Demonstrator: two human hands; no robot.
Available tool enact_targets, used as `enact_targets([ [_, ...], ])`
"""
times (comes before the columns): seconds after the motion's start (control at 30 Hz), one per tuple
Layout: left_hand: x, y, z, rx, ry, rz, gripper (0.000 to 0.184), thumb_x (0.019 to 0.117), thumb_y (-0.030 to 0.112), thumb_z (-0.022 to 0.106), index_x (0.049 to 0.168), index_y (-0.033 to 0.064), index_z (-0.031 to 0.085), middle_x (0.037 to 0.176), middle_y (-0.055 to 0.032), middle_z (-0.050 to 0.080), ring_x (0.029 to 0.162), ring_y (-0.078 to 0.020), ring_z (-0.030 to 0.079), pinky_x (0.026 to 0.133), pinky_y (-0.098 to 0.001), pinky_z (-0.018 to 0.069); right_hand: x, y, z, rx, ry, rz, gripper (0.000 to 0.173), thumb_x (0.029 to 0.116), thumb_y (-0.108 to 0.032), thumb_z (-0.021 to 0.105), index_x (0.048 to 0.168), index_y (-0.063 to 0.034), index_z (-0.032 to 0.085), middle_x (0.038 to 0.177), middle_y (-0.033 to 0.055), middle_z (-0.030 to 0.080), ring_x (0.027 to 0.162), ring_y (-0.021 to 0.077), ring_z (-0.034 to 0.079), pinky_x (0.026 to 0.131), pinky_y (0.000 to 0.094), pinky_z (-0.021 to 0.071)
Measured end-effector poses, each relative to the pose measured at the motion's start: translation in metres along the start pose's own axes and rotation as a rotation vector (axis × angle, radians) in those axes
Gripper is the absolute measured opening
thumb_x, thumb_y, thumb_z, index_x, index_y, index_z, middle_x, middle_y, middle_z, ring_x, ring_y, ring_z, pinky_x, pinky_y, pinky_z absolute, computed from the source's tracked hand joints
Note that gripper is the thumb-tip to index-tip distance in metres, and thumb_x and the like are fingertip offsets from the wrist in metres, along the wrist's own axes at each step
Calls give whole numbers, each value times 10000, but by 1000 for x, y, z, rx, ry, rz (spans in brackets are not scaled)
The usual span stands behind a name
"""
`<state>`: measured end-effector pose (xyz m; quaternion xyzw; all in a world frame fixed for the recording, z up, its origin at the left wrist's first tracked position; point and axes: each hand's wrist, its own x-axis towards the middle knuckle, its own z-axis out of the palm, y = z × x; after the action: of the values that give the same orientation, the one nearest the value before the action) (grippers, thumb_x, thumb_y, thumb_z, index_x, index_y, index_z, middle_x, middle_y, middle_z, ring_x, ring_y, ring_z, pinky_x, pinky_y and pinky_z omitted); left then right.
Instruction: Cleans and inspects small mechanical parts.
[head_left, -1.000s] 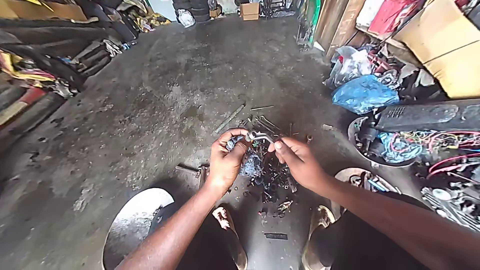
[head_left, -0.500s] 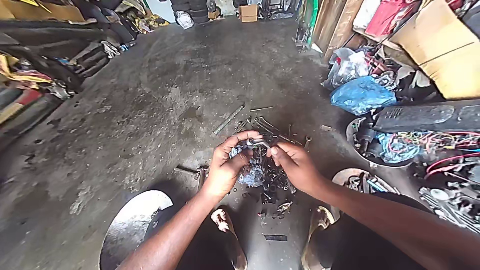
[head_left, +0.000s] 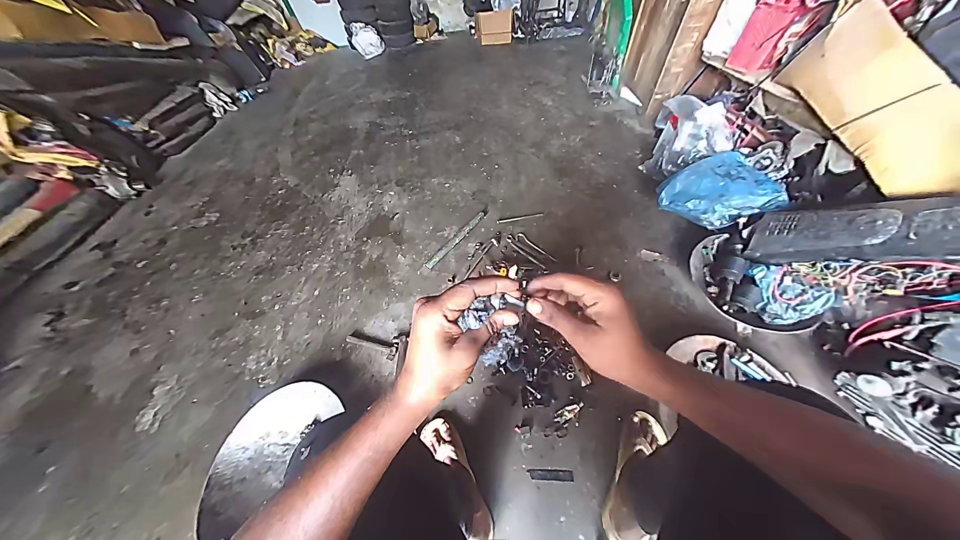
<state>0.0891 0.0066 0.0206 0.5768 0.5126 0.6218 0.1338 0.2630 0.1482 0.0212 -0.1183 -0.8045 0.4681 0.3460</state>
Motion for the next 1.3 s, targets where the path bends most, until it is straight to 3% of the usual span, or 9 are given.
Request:
enact_targets([
  [0.07,-1,-2,3,158,-7,34,306,897,150,800,1185,71,736,1120,-19,755,975,-127,730,880,-339,632,3,-7,0,10,40,-52,144,939,-116,733,1069,-66,766,972,31,738,800,115,679,688,273,590],
  [0.2,-2,-4,7,370,-1,36,373,901,240,792,1244,115,716,1151,16,745,1009,-65,711,891,-298,612,2,-13,7,49,10,-21,119,945,-81,716,1042,-49,777,919,31,730,730,86,662,649,241,585],
  [0.33,-2,-4,8,492,-27,88,376,928,290,765,1250,104,711,1118,1,746,1019,-59,697,902,-272,591,4,-9,3,125,-26,74,128,938,-64,730,1051,-27,776,941,53,758,779,115,708,721,279,623],
  [0.57,-7,-5,15,651,-70,154,354,924,209,726,1257,89,711,1082,-38,750,1023,-128,696,936,-313,567,5,-4,0,181,-81,148,121,914,-19,739,1028,-10,781,919,76,759,787,134,717,724,294,629],
  [0.77,-8,-2,18,728,-111,196,392,903,141,689,1287,61,683,1070,-61,750,1005,-182,703,928,-349,566,4,-5,4,250,-110,171,68,920,21,684,979,23,717,880,106,718,758,167,699,697,313,618],
  [0.9,-9,-2,18,650,-132,235,423,879,101,677,1302,94,681,1069,-52,745,970,-158,699,891,-337,571,1,-1,9,167,-145,175,94,935,-78,610,978,-38,683,877,57,673,774,147,676,704,330,606],
  [0.97,-9,0,16,561,-117,223,320,899,109,682,1216,104,726,1077,-28,749,975,-112,695,884,-307,574,2,-3,9,160,-166,179,98,940,-101,596,976,-51,673,837,45,664,744,133,660,667,312,583],
  [1.1,-8,8,10,404,-41,50,249,936,213,745,1168,124,717,1044,43,743,890,-33,703,786,-268,617,7,-13,3,158,-145,255,67,941,-130,551,918,-101,607,713,-3,533,589,81,502,536,243,426],
  [1.3,-8,5,2,328,-2,-4,232,946,197,732,1168,135,710,1069,37,750,873,-65,721,757,-301,635,15,-7,-10,220,-115,249,92,975,-99,561,968,-69,647,769,37,574,603,111,520,548,260,460],
])
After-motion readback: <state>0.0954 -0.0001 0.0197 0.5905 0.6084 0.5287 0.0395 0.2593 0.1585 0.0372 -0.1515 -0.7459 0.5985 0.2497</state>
